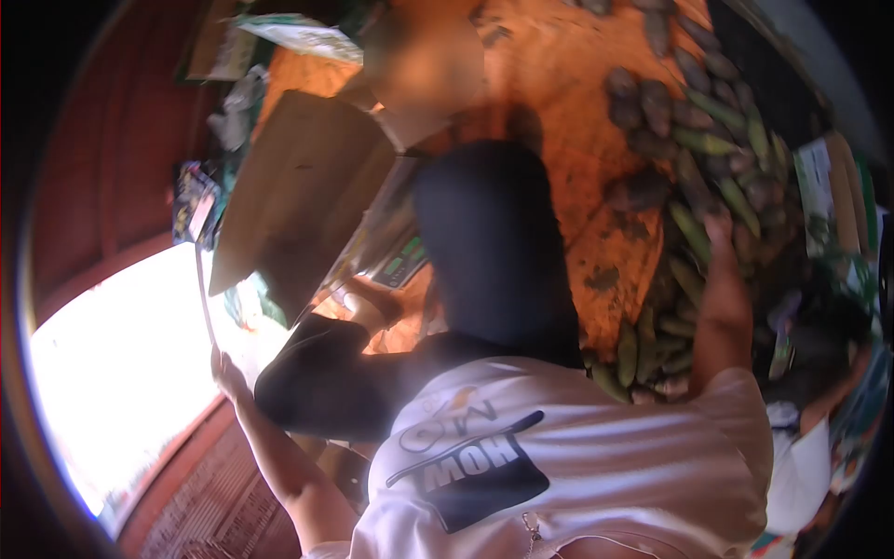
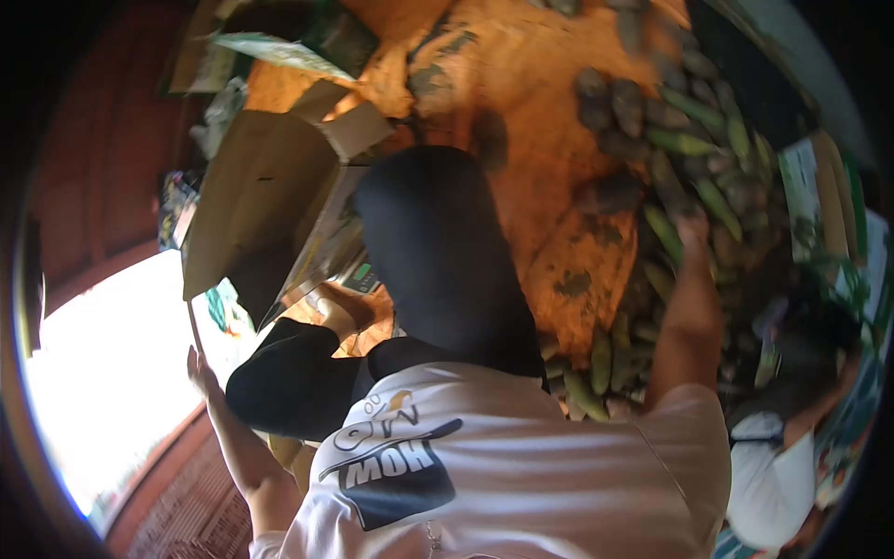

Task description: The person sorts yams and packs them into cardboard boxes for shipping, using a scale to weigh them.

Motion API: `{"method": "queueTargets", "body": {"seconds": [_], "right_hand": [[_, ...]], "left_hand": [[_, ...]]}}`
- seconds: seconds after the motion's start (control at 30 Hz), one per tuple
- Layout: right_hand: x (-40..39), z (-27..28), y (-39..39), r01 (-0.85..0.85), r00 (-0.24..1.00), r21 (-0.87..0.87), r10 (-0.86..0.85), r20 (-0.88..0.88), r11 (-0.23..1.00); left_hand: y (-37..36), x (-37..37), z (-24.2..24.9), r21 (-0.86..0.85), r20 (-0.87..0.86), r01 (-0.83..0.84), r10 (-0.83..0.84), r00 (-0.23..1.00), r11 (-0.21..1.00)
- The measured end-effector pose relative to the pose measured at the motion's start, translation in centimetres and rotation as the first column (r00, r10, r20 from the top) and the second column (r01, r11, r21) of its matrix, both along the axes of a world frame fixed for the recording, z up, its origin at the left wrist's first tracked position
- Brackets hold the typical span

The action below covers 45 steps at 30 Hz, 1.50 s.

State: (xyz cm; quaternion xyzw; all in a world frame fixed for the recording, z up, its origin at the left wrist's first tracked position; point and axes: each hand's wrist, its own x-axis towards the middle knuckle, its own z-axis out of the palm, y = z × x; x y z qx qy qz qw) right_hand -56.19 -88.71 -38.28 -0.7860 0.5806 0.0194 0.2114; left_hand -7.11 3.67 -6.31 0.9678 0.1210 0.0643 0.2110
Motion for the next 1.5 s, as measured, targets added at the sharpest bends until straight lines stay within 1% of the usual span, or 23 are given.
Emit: {"method": "queueTargets", "body": {"seconds": [0.03,0.07,0.1,0.27,0.33,0.37,0.43,0.53,0.63,0.67,0.73,0.83,0.9,1.03,1.1,1.17,1.2,1.27,1.3,1.33,1.37,1.43,1.5], "right_hand": [[-0.3,-0.4,-0.9,0.081,0.997,0.044,-0.081,-0.018,0.996],[-1.3,-2.1,-2.4,0.109,0.987,0.166,-0.127,0.103,0.98],[-0.6,-1.7,-2.5,0.219,0.972,0.226,-0.232,0.035,0.949],[0.9,-0.2,-1.5,0.096,0.952,0.471,-0.218,0.213,0.877],[-1.0,-5.1,-3.6,0.006,0.998,0.187,0.007,-0.068,0.982],[0.6,-4.3,-3.1,0.05,0.976,0.138,-0.019,-0.217,0.989],[3.6,-0.3,-0.4,0.119,0.861,0.016,-0.095,-0.5,0.993],[5.4,1.3,1.9,0.163,0.806,-0.021,-0.146,-0.574,0.986],[4.7,-0.1,3.1,0.117,0.815,-0.118,-0.163,-0.556,0.986],[3.2,-2.2,2.6,0.051,0.864,-0.133,-0.11,-0.491,0.99],[0.0,-6.7,1.1,-0.076,0.933,-0.177,0.007,-0.36,0.981],[1.7,-4.0,3.7,-0.101,0.947,-0.225,0.024,-0.321,0.969],[3.4,-1.1,6.3,-0.031,0.949,-0.193,-0.032,-0.314,0.981],[5.0,0.9,8.5,0.144,0.937,-0.109,-0.171,-0.304,0.984],[5.8,4.1,9.5,0.18,0.971,-0.019,-0.181,-0.156,0.983],[5.2,5.5,9.9,0.124,0.984,0.154,-0.141,0.106,0.98],[1.7,3.4,8.3,0.032,0.95,0.261,-0.11,0.293,0.965],[0.1,3.6,7.3,0.014,0.771,0.601,-0.392,0.502,0.799],[0.7,5.0,7.6,0.046,0.616,0.813,-0.657,0.435,0.581],[1.3,6.9,8.1,0.013,0.435,0.95,-0.857,0.276,0.313],[1.9,8.9,9.0,0.14,0.468,0.909,-0.835,0.288,0.392],[3.6,13.4,10.9,0.38,0.544,0.755,-0.789,0.285,0.534],[5.3,17.0,11.4,0.346,0.54,0.708,-0.748,0.386,0.615]], "left_hand": [[1.1,0.1,-0.2,0.089,0.015,0.024,-0.025,1.0,0.996],[2.3,0.2,-0.4,0.084,0.03,0.031,-0.033,0.999,0.996],[2.2,0.1,-0.3,0.174,0.052,0.006,-0.015,0.999,0.985],[1.8,-0.3,-0.3,0.145,0.067,-0.011,0.001,0.998,0.989],[1.8,-0.4,0.1,0.146,0.078,-0.024,0.012,0.997,0.989],[1.1,-0.4,0.5,0.089,0.019,-0.079,0.078,0.997,0.993],[1.3,-0.4,0.3,0.07,0.042,-0.086,0.083,0.996,0.994],[-0.3,-0.3,0.6,0.006,0.021,-0.141,0.141,0.99,0.99],[0.1,0.0,0.1,0.074,0.099,-0.086,0.079,0.992,0.993],[1.1,0.2,-0.5,0.04,0.115,-0.062,0.057,0.992,0.997],[0.4,0.1,-0.2,0.123,0.099,-0.057,0.045,0.994,0.991],[-1.8,-0.1,0.7,0.132,0.121,-0.041,0.025,0.992,0.99],[-2.5,-0.1,0.8,0.101,0.171,-0.016,-0.002,0.985,0.995],[-3.5,0.3,0.8,0.022,0.241,0.053,-0.056,0.969,0.998],[-4.3,0.7,1.0,0.005,0.274,0.084,-0.082,0.958,0.996],[-5.2,1.7,1.3,-0.009,0.288,0.106,-0.099,0.953,0.994],[-5.2,2.5,1.1,-0.035,0.314,0.148,-0.13,0.94,0.988],[-6.8,3.9,1.7,-0.016,0.31,0.184,-0.17,0.935,0.983],[-8.3,4.5,2.5,0.01,0.302,0.209,-0.202,0.932,0.978],[-9.4,5.2,2.9,-0.028,0.312,0.254,-0.233,0.921,0.967],[-10.3,6.0,3.0,-0.067,0.319,0.297,-0.262,0.911,0.952],[-11.4,7.9,2.7,-0.013,0.328,0.425,-0.398,0.857,0.905],[-14.9,8.3,4.6,-0.064,0.25,0.502,-0.473,0.845,0.863]]}}
